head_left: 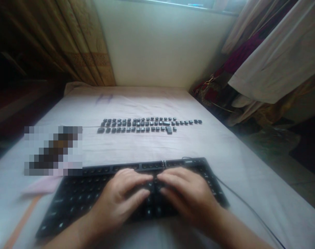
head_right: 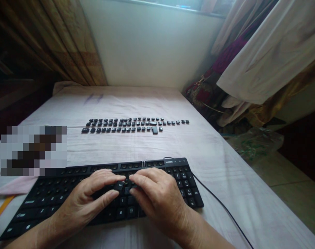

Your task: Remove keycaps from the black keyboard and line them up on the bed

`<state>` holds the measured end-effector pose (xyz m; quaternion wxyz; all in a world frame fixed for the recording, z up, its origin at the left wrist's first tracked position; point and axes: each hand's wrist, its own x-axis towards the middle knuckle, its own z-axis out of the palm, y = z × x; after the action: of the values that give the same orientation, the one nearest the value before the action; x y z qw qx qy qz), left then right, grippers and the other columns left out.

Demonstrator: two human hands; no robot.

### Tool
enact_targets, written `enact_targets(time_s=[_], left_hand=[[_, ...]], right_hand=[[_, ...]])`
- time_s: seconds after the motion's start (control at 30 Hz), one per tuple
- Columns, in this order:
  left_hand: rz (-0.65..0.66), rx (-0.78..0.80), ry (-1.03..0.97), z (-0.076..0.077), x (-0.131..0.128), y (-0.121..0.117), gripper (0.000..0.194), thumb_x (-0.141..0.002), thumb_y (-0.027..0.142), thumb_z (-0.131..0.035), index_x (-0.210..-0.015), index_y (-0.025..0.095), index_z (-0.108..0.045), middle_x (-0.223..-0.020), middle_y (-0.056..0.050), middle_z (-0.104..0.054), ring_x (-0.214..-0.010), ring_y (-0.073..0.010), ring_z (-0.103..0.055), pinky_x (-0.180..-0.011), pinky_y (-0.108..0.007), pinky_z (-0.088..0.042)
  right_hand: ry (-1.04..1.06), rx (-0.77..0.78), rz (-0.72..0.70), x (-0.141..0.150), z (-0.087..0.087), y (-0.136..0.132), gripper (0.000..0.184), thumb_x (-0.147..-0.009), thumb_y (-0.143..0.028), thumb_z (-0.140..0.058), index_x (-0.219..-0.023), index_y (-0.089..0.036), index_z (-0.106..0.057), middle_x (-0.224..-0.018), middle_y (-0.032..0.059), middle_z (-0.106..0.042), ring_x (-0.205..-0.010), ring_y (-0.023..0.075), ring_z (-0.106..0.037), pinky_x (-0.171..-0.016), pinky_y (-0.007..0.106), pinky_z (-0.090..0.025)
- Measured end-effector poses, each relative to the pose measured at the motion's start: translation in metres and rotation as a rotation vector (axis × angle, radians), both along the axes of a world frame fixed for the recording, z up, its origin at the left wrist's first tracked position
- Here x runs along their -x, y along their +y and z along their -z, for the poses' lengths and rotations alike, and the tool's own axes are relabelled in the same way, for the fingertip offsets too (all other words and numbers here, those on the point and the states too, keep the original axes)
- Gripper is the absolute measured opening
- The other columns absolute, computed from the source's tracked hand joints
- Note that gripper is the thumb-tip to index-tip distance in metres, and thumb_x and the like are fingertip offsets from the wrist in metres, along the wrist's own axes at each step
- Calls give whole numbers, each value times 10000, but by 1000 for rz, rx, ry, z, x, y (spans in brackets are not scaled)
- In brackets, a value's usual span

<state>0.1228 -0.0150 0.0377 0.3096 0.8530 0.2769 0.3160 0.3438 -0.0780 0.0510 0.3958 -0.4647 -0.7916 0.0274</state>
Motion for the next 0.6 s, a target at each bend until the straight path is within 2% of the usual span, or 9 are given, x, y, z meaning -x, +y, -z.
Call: enact_targets(time_s=[0.13, 0.3, 0.43, 0.53, 0.6], left_hand=[[-11, -28, -36, 3, 2, 0, 291, -919, 269, -645, -1197, 344, -684, -1032, 11, -789, -937, -195, -728, -874, -327, -563], [-35, -72, -36, 8, 4, 1, 355, -913, 277, -663, -1244, 402, -649, -1047, 43, -786, -918, -175, -739, -856, -296, -584], [-19, -92, -42, 12, 6, 3, 406, -927, 290, -639, -1304, 436, -595, -1066, 49, -776, -924, -161, -740, -830, -252, -601], [-36, -84, 4, 16, 11, 4, 507, -914, 342, -644, -1395, 428, -508, -1096, 30, -765, -937, -167, -746, -818, -232, -611], [-82, -64, 38, 18, 14, 3, 612, -897, 351, -656, -1456, 430, -420, -1127, 26, -758, -960, -175, -747, -852, -246, -606]], right_hand=[[48, 9, -17, 14, -4, 3, 162, -951, -265, -586, -1005, -151, -688, -871, 87, -777, -752, 197, -740, -688, 301, -601], [40, 2, -32, 18, -4, 9, 137, -943, -238, -589, -950, -153, -697, -835, 65, -778, -703, 193, -738, -654, 284, -585], [66, 82, -78, 21, -4, 11, 112, -887, -199, -620, -943, -141, -698, -843, 79, -776, -727, 192, -739, -679, 271, -587], [37, 112, -59, 11, -10, 21, 75, -844, -181, -634, -872, -153, -699, -786, 63, -761, -679, 179, -718, -644, 263, -572], [8, 138, 12, -11, -15, 37, 59, -834, -182, -640, -838, -171, -698, -746, 36, -744, -634, 157, -690, -606, 248, -550]])
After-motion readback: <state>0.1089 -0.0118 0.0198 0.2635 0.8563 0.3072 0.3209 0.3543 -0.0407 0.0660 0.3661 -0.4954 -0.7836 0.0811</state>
